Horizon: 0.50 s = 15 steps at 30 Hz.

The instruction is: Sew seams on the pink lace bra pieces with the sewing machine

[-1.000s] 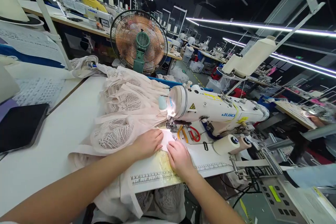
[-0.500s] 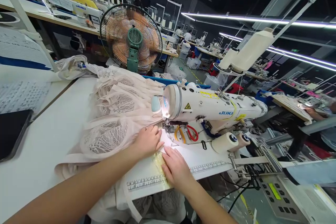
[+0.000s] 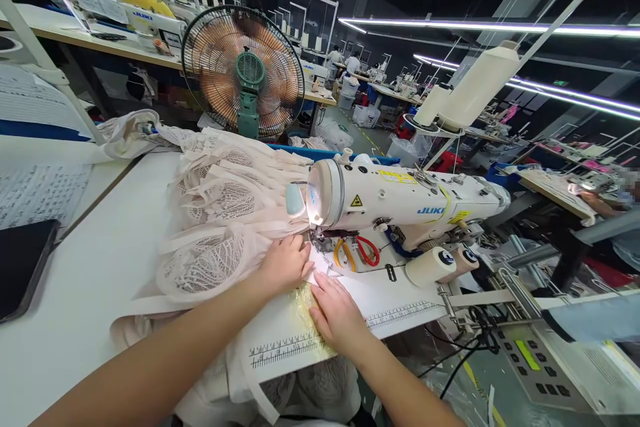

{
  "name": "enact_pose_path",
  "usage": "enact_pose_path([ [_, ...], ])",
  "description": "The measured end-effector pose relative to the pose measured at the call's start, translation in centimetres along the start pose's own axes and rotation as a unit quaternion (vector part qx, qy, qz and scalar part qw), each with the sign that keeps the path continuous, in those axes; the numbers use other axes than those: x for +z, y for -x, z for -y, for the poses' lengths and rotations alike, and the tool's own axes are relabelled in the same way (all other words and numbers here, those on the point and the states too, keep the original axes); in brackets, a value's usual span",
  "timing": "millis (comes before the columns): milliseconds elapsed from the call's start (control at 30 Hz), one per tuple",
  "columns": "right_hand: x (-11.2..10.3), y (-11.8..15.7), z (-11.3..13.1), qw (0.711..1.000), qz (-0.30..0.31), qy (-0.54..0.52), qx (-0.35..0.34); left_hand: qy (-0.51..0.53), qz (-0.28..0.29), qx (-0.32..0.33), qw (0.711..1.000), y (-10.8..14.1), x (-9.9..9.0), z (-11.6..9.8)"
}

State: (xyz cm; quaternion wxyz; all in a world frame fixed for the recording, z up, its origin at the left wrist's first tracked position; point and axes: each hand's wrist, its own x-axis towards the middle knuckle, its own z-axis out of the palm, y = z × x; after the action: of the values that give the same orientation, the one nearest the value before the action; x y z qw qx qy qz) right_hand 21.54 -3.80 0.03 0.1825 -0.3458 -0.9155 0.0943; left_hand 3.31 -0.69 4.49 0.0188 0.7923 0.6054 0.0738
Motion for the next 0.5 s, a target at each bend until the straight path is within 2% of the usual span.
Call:
enact_pose_path([
  [233,0.4,-1.6,0.6,1.000,-0.002,-0.013,0.018,-0.008,0.003,0.037,0.999,-0.7,-1.0,0.3],
  [400,0.3,-2.8,1.7,0.997,-0.006,-0.037,0.060,-0.010,0.015,0.103,0.994,1.3,-1.3,-1.2],
  [500,0.2,-3.0,1.9,0.996,-0.012,-0.046,0.075,-0.003,0.017,0.107,0.994,2.6,-0.7,-1.4],
])
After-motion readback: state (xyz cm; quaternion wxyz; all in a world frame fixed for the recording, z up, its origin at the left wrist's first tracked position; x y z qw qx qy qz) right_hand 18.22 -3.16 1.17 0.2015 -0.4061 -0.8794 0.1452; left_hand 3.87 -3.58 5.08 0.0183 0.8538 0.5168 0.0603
